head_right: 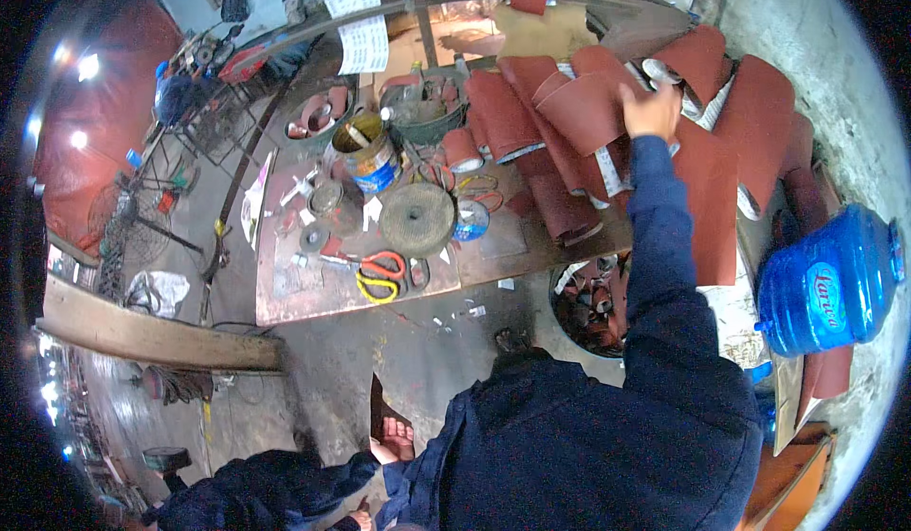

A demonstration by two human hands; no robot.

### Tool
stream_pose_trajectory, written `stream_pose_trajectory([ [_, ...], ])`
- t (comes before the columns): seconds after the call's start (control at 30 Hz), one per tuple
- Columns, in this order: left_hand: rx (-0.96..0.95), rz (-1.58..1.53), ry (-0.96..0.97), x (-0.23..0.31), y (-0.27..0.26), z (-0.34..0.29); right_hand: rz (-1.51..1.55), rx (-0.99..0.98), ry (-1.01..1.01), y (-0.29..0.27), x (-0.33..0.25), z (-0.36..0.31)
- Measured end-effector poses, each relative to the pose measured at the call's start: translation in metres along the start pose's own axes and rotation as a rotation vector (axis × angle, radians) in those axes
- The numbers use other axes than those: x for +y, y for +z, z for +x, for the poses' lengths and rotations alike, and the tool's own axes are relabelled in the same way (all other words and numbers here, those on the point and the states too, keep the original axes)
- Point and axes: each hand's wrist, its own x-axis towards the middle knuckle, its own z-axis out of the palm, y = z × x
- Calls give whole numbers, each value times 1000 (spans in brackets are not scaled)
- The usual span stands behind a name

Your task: The person cuts sandpaper strips with scissors, rubs sandpaper sheets using a small grinding disc, and wraps a sandpaper strip around a ring before cutting it with scissors.

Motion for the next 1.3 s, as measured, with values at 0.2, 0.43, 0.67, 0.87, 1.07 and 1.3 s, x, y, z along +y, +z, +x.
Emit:
stream_pose_trajectory([
  [0.2,-10,-55,-32,-13,36,12,160,-52,704,101,128,-91],
  [0.43,-24,-63,-67,-17,22,61,26,-21,831,79,17,-69],
  [0.67,-144,256,-165,3,128,74,789,17,925,78,-7,-131],
  [0.87,-520,172,-303,16,120,151,394,-254,656,120,33,-76],
  [1.07,-423,430,-256,11,143,153,253,-766,430,159,70,-6],
  [1.3,-258,1154,78,-7,218,140,529,-292,779,194,108,-12],
])
